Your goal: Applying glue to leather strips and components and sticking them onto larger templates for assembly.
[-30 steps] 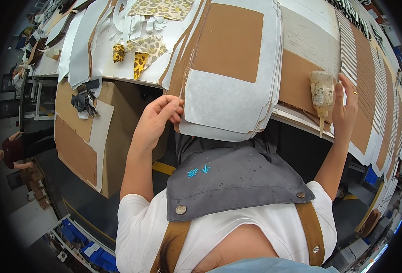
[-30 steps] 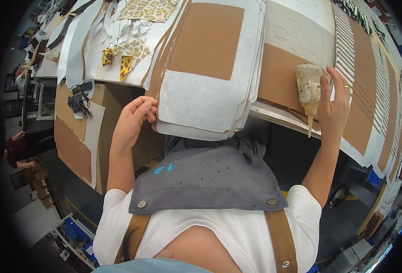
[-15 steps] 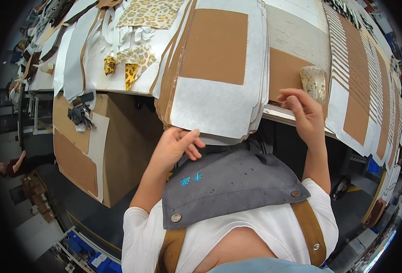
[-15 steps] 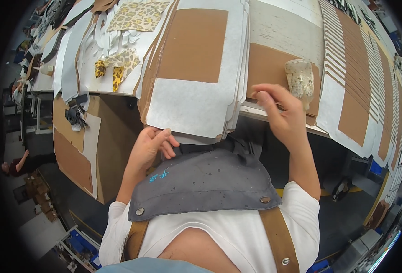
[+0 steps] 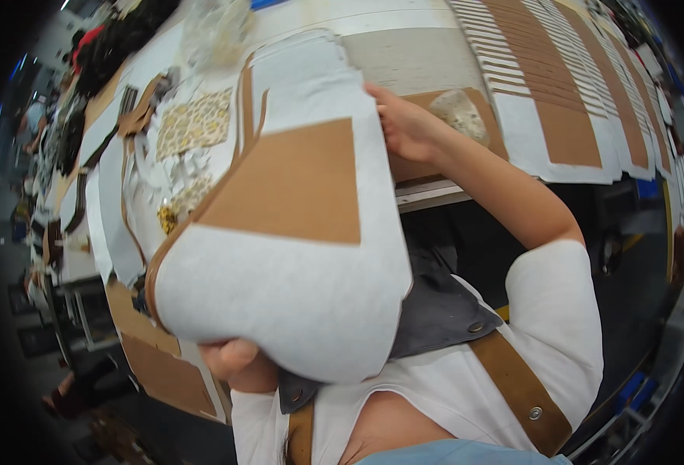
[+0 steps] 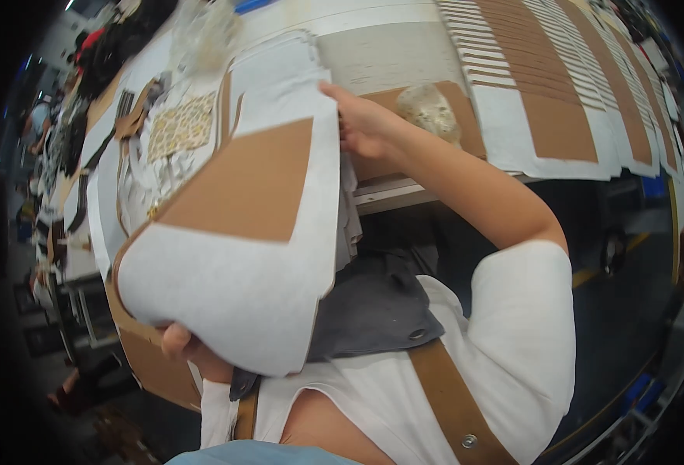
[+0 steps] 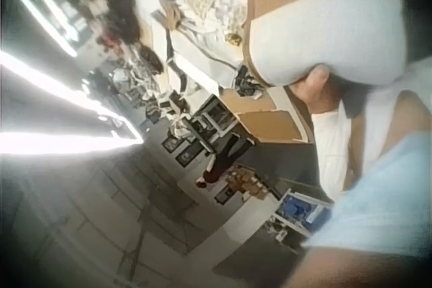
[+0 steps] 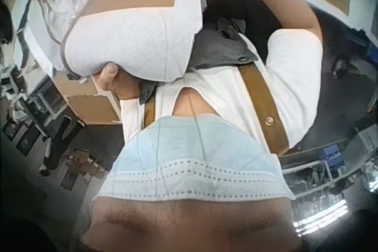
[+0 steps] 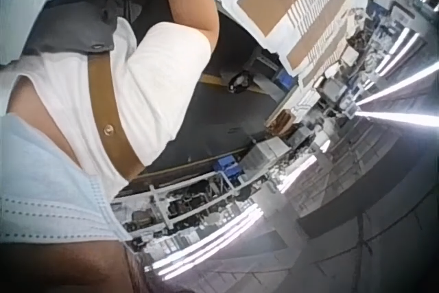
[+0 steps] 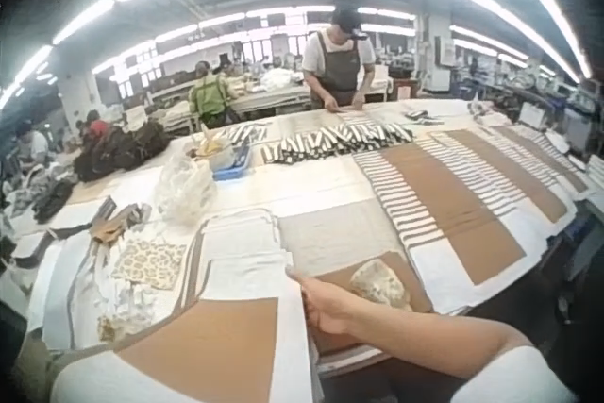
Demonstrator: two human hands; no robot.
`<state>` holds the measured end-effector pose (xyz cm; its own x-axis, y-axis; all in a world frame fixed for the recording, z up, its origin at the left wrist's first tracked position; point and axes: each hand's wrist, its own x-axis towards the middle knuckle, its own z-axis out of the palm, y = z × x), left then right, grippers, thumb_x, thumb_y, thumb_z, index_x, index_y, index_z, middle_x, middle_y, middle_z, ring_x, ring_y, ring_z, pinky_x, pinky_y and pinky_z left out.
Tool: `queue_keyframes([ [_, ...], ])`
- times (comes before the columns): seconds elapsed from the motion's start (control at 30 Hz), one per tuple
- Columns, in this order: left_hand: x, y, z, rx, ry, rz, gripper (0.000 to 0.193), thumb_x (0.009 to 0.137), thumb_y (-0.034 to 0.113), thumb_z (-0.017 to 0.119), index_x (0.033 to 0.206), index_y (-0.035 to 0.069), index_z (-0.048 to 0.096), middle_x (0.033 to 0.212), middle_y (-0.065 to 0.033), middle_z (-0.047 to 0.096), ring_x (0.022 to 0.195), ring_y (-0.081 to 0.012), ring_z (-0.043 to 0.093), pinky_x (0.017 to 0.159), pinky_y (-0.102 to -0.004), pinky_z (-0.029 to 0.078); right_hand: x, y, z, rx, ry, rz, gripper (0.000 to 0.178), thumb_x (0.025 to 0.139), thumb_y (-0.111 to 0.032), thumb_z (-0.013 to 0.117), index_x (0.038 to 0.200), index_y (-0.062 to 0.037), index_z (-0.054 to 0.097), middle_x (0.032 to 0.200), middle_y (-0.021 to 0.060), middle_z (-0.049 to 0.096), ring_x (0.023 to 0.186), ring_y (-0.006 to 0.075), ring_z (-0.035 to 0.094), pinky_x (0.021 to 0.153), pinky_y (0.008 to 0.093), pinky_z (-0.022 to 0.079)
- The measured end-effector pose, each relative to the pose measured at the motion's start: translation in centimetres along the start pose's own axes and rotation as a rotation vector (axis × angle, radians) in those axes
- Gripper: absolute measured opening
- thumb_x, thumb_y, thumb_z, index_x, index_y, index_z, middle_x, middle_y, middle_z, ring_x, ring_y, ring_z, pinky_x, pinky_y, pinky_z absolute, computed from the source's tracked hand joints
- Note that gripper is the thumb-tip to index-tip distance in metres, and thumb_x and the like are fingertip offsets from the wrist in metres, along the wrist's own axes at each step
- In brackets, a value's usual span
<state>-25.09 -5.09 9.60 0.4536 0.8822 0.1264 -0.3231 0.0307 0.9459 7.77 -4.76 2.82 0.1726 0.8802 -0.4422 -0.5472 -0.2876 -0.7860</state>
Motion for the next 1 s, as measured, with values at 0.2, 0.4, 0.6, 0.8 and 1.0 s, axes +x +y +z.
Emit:
queue_keyframes([
  [0.2, 3.6, 1.0, -4.3, -0.023, -0.336, 0.170, 0.059, 0.074, 0.018, 0.057, 0.125, -0.008, 0.044, 0.119, -0.0214, 0.054, 0.107, -0.0314, 0.055, 0.092, -0.0411, 0.043, 1.2, -2.7, -0.1, 0.055, 0.189, -0.274, 0.034, 0.079, -0.005, 0.062, 0.112, -0.0020, 0.054, 0.101, 0.0086, 0.061, 0.092, 0.0186, 0.059, 0.081, 0.0342, 0.049],
  [0.4, 7.5, -0.1, 0.8, 0.213, -0.175, 0.096, 0.050, 0.080, 0.015, 0.052, 0.124, -0.007, 0.046, 0.117, -0.0169, 0.054, 0.104, -0.0262, 0.054, 0.093, -0.0375, 0.041, -10.7, -9.5, -6.0, 0.256, 0.572, -0.826, 0.038, 0.081, -0.017, 0.061, 0.114, -0.0040, 0.050, 0.095, 0.0065, 0.061, 0.073, 0.0144, 0.058, 0.061, 0.0278, 0.047],
  [0.6, 13.4, -6.6, 19.2, 0.408, -0.740, -0.216, 0.019, 0.088, 0.016, 0.057, 0.093, -0.001, 0.059, 0.079, -0.0028, 0.058, 0.069, -0.0092, 0.052, 0.062, -0.0230, 0.042, -20.9, -5.6, -24.8, -0.016, 1.100, -1.129, 0.053, 0.074, 0.006, 0.056, 0.124, -0.0062, 0.042, 0.115, 0.0090, 0.055, 0.104, 0.0215, 0.055, 0.091, 0.0349, 0.045],
  [0.8, 11.8, -13.7, 30.0, 0.299, -0.934, -0.478, 0.033, 0.092, 0.010, 0.047, 0.123, -0.002, 0.043, 0.092, -0.0092, 0.059, 0.080, -0.0165, 0.062, 0.068, -0.0279, 0.052, -26.5, -0.5, -34.8, -0.010, 1.308, -1.101, 0.061, 0.073, 0.012, 0.051, 0.130, -0.0063, 0.036, 0.125, 0.0105, 0.050, 0.117, 0.0256, 0.050, 0.100, 0.0372, 0.040],
  [1.0, 12.3, -16.7, 33.4, 0.582, -0.963, -0.580, 0.039, 0.091, 0.007, 0.045, 0.127, -0.004, 0.035, 0.098, -0.0147, 0.057, 0.085, -0.0200, 0.063, 0.067, -0.0303, 0.056, -26.5, 2.6, -38.5, 0.086, 1.402, -0.993, 0.060, 0.073, 0.012, 0.050, 0.129, -0.0034, 0.035, 0.126, 0.0139, 0.048, 0.117, 0.0287, 0.049, 0.100, 0.0386, 0.040],
])
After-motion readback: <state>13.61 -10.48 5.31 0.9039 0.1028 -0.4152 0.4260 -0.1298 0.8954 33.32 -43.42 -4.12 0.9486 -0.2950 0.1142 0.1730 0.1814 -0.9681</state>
